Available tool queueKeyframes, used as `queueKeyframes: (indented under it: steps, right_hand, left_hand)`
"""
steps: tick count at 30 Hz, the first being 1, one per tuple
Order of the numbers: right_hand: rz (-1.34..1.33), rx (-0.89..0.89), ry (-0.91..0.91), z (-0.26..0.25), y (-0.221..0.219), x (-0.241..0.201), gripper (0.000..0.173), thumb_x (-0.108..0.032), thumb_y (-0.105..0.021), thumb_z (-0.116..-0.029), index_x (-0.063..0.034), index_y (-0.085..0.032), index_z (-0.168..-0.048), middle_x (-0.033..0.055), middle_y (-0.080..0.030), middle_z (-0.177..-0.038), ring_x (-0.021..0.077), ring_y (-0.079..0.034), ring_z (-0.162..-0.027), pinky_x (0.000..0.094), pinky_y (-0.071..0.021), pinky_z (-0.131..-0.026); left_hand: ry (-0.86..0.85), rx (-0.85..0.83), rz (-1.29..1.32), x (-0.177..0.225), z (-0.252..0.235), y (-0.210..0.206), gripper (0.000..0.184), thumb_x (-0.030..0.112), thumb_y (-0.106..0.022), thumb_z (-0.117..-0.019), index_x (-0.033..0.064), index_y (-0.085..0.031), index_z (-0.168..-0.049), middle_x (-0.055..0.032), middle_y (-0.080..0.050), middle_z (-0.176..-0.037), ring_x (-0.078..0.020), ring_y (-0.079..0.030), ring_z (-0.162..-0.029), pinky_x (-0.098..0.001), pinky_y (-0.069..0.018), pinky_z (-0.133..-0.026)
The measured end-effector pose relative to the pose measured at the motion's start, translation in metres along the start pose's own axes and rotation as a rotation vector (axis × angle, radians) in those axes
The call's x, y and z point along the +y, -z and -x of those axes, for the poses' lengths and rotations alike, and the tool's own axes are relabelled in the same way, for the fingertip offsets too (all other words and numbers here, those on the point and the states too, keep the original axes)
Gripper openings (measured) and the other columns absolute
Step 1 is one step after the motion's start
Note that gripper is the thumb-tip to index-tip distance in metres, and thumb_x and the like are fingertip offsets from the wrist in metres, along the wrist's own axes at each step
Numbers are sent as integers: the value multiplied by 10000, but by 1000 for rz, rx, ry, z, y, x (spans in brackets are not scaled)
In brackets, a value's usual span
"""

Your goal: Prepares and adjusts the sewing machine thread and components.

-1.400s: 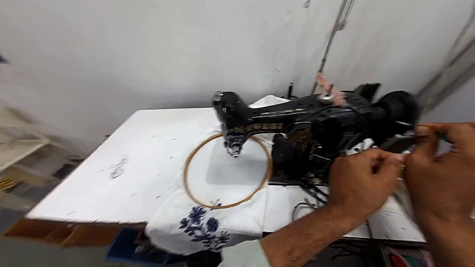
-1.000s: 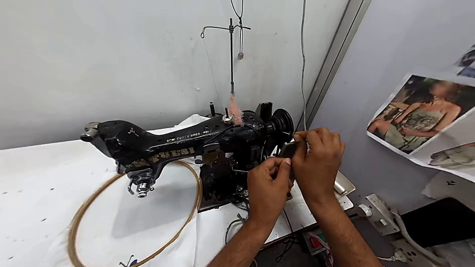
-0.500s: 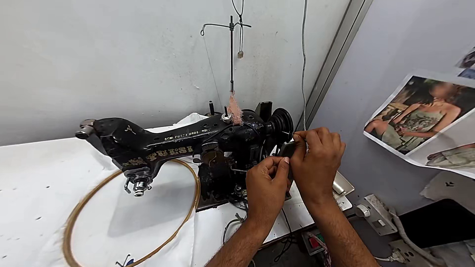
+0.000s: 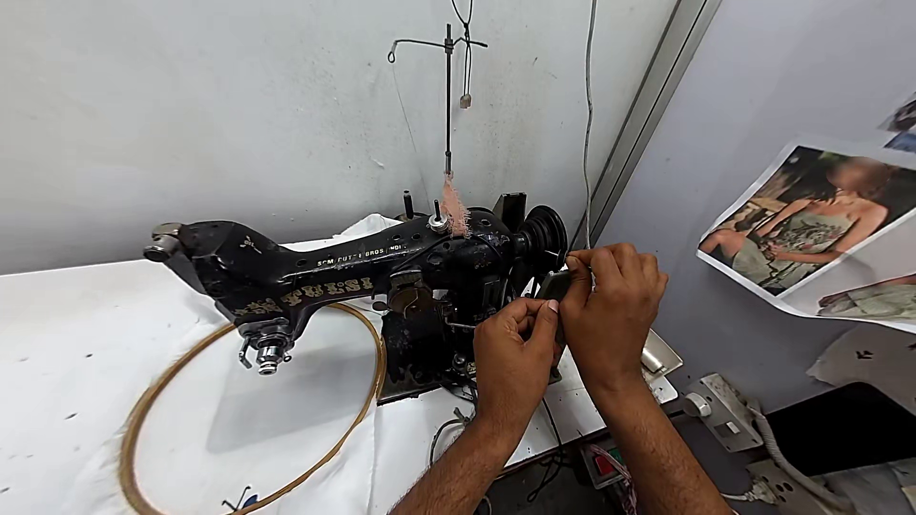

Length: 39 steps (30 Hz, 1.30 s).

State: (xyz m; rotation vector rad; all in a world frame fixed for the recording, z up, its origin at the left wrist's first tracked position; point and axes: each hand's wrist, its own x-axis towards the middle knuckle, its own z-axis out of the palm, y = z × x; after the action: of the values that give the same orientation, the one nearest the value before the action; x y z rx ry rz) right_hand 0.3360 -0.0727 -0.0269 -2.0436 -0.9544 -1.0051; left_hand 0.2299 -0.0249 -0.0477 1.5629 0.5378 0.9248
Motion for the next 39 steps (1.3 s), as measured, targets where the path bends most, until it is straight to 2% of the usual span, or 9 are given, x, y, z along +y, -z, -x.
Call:
queueKeyframes:
  steps: [25, 39]
  right_hand:
    - [31, 15, 10, 1, -1, -2, 195, -184, -573, -1031, -77, -720, -961, 116, -647, -980, 332, -583, -962, 502, -416, -821]
    - [100, 57, 58, 2, -2, -3, 186, -171, -577, -1027, -67, -706, -942, 110, -629, -940, 321, -578, -950, 493, -402, -816]
  left_hand:
    - [-27, 23, -1, -2, -2, 1, 176, 231, -637, -1030, 105, -743, -969, -17, -681, -659, -132, -642, -512, -282, -573, -493]
    - [-56, 17, -12, -3, -3, 1, 185, 229, -626, -1036, 101, -734, -957, -12, -700, -684, -128, -674, -548, -297, -604, -529]
